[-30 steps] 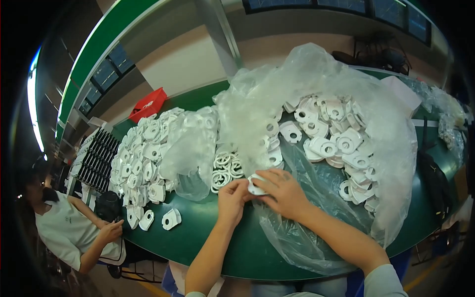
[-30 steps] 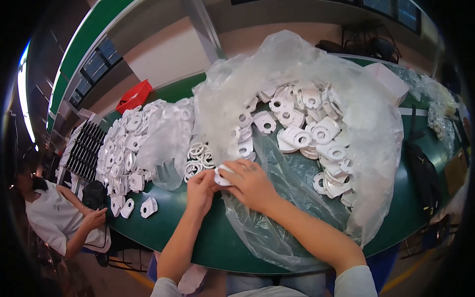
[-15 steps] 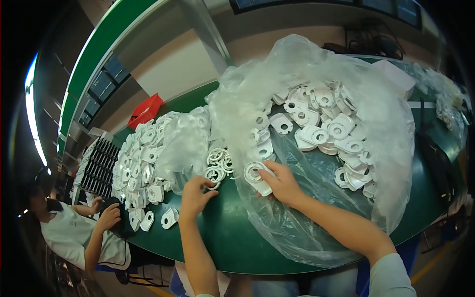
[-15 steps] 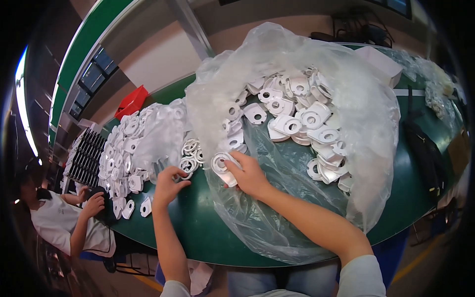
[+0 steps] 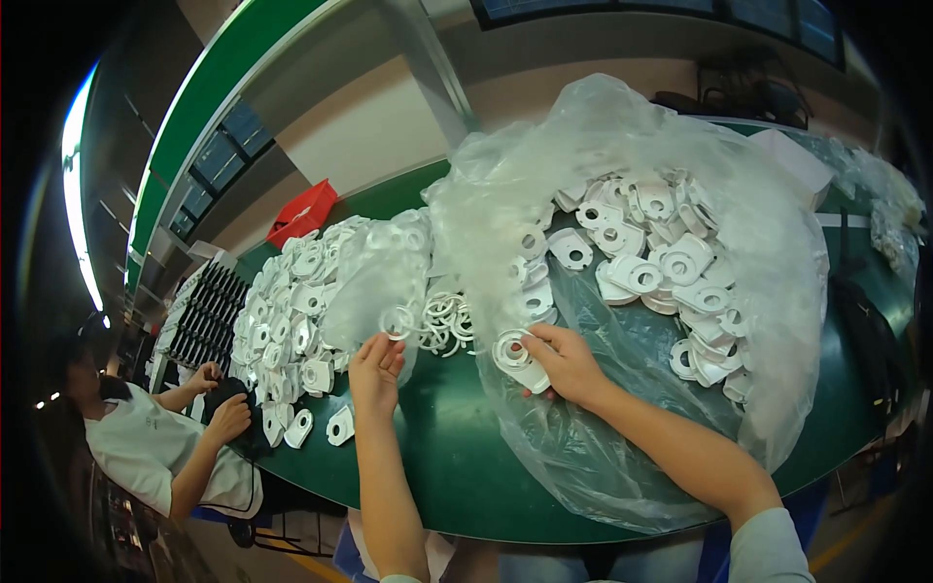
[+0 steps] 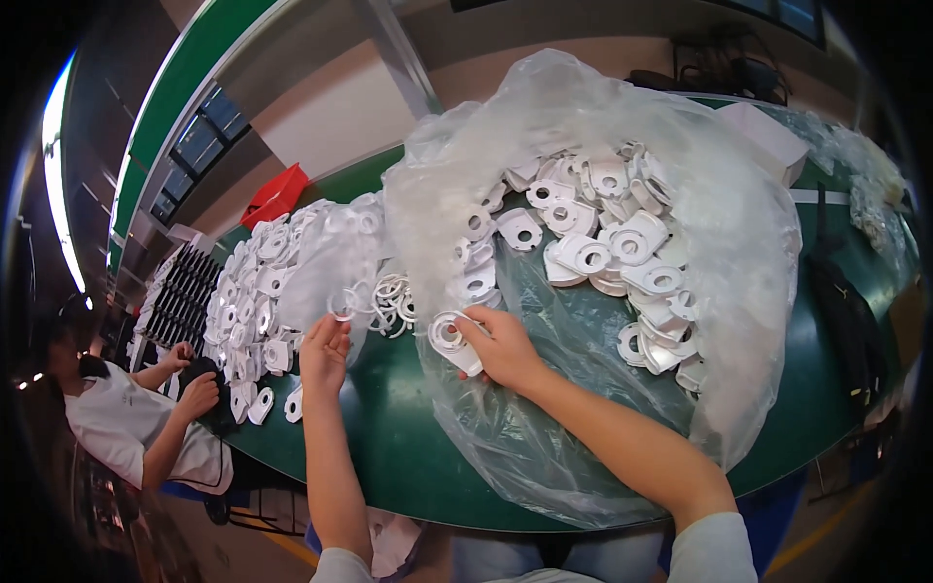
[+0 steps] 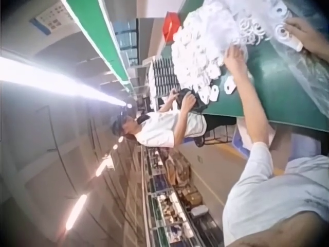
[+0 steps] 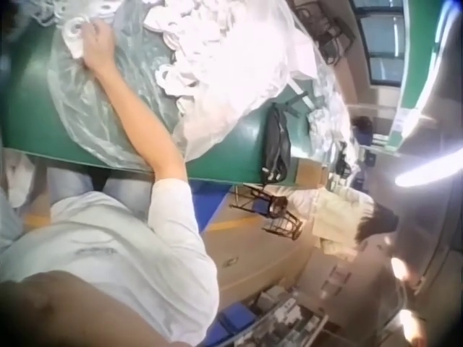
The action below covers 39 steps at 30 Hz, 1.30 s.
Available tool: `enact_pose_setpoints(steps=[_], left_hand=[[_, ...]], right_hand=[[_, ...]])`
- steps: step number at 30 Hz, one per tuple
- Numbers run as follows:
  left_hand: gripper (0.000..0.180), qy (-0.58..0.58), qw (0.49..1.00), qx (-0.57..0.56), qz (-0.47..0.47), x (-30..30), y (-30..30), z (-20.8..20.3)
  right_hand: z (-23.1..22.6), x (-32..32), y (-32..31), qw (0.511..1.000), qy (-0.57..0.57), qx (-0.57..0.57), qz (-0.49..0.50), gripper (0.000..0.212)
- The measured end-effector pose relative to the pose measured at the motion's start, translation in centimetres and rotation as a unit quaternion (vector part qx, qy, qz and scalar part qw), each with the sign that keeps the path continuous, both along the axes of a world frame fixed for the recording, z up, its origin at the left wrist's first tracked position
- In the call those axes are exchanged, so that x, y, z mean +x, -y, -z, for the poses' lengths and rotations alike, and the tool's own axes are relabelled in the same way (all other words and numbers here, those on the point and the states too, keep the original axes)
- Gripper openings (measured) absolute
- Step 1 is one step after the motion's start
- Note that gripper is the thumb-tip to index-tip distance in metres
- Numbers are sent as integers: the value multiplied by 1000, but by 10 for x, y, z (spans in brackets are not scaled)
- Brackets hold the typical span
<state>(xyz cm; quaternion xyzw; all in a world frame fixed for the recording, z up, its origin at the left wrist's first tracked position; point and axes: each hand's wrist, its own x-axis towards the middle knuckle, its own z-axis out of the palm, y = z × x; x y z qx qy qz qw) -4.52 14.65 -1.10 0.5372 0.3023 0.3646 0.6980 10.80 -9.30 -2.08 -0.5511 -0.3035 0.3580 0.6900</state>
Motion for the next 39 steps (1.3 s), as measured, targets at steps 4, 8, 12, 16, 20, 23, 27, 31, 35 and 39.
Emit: enact_pose_setpoints(steps=[4, 8, 12, 16, 20, 23, 27, 31, 35, 39], left_hand=[[12, 101, 990, -97, 30, -1, -2, -1], [11, 55, 998, -13, -28, 1, -2, 1], [13, -103, 932, 314, -149, 7, 16, -11], [21, -33, 955, 265, -130, 9, 22, -8], [26, -34, 971, 215, -96, 14, 29, -11], [34, 6, 982, 191, -13, 12, 26, -11], [31, -45, 970, 237, 28, 9, 30, -17], [22, -11, 980, 198, 11, 10, 25, -17], [27, 23, 995, 88, 28, 8, 26, -18], [29, -24, 969, 227, 93, 17, 59, -26]], right_hand=[[-7, 0, 1, 1000, 8, -9, -11, 25], [0, 4, 0, 1000, 5, -22, -9, 26], [3, 8, -4, 998, -46, -15, -34, 25], [0, 3, -5, 998, -13, -29, -54, 24], [-1, 1, -5, 999, -13, -21, -42, 19], [2, 5, -4, 998, -32, -8, -51, 20], [7, 8, -6, 998, -12, -20, -65, 25], [2, 10, -4, 997, -29, -20, -66, 28], [-5, 6, -3, 995, -67, -22, -73, 30], [1, 0, -5, 985, -145, -5, -97, 32]])
